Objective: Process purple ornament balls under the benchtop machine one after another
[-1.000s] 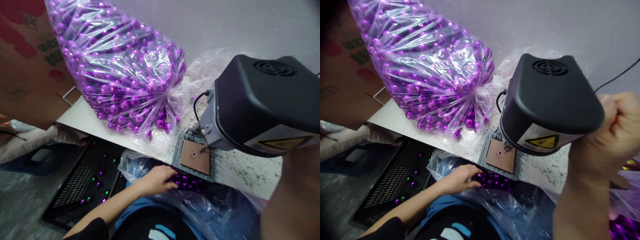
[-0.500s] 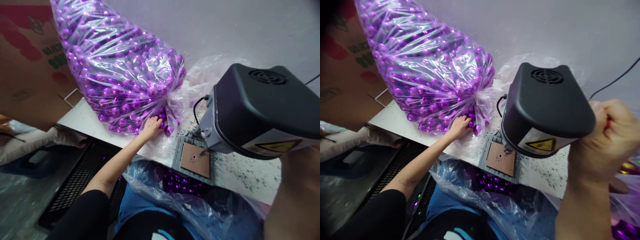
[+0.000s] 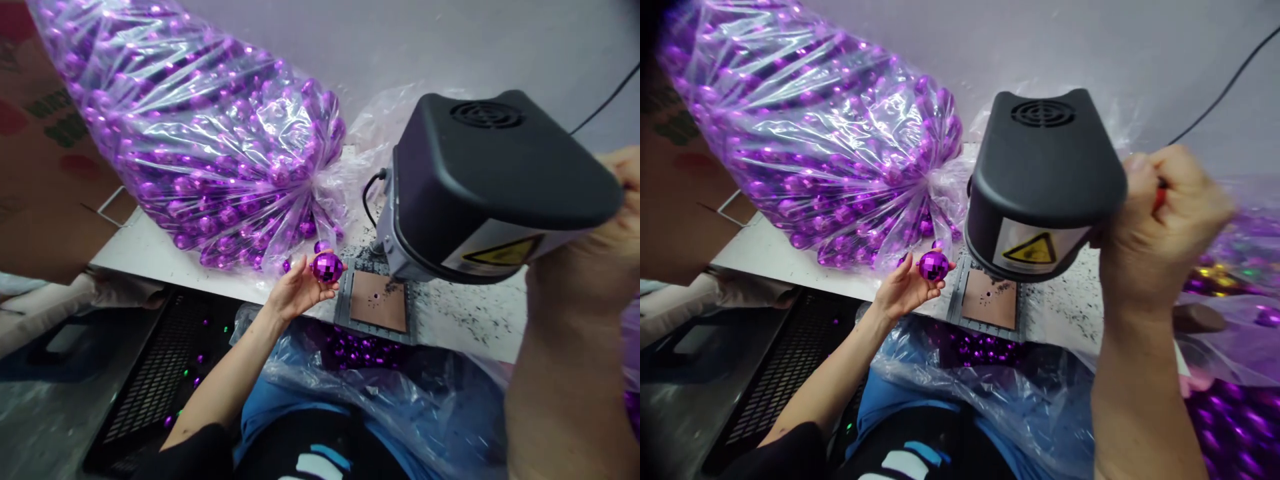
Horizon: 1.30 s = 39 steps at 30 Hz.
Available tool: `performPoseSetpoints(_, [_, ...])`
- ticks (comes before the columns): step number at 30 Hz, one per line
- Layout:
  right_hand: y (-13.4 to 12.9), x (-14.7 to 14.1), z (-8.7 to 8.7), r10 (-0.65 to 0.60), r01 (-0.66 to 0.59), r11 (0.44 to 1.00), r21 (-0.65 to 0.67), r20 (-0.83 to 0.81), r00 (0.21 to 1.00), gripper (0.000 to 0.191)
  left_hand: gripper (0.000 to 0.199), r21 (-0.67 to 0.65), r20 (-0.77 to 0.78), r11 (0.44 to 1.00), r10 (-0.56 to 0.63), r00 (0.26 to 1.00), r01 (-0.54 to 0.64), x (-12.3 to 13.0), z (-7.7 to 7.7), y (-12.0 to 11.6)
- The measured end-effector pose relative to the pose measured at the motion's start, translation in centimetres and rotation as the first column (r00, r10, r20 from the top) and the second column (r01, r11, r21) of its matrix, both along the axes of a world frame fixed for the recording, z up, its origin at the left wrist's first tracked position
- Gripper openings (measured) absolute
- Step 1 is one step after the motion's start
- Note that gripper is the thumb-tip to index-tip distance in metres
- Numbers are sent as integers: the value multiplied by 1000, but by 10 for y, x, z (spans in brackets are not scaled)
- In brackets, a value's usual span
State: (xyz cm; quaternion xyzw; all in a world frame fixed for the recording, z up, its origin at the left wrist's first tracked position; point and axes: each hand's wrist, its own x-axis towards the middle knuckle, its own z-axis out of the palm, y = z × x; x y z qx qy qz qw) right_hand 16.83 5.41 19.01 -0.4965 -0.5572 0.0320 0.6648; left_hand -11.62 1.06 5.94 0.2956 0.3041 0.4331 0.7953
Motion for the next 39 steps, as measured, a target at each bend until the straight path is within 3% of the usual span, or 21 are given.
performPoseSetpoints(7, [-7, -5, 6, -36, 35, 999, 8, 140, 990, 38, 51, -274, 105, 962, 6, 994, 23, 23, -18, -7])
performPoseSetpoints(14, [-6, -5, 6, -9, 11, 1000, -15, 124, 992, 39, 53, -303, 174, 944, -79, 982, 129, 28, -26, -29])
performPoseSetpoints(20, [-4, -7, 8, -7, 4, 1000, 25, 111, 994, 40, 61, -106, -18, 983, -155, 988, 152, 27, -20, -27])
performPoseSetpoints(24, [-4, -5, 8, -2, 0, 1000, 13, 131, 991, 38, 56, 168, -334, 984, -1, 942, 61, 36, -23, -18])
performPoseSetpoints(27, [-3, -4, 7, -10, 8, 1000, 17, 135, 991, 38, 54, 398, -538, 914, 166, 826, 76, 48, -27, -11])
performPoseSetpoints(29, [-3, -4, 6, 1, -4, 1000, 22, 132, 991, 39, 51, 486, -613, 866, 242, 752, 117, 56, -31, -7])
performPoseSetpoints(34, [-6, -7, 8, 10, -8, 1000, -21, 111, 994, 35, 51, 596, -662, 777, 331, 672, 204, 70, -48, 2])
performPoseSetpoints(39, [-7, -8, 11, 9, -7, 1000, -18, 126, 992, 35, 53, 714, -653, 642, 468, 596, 279, 75, -60, 7])
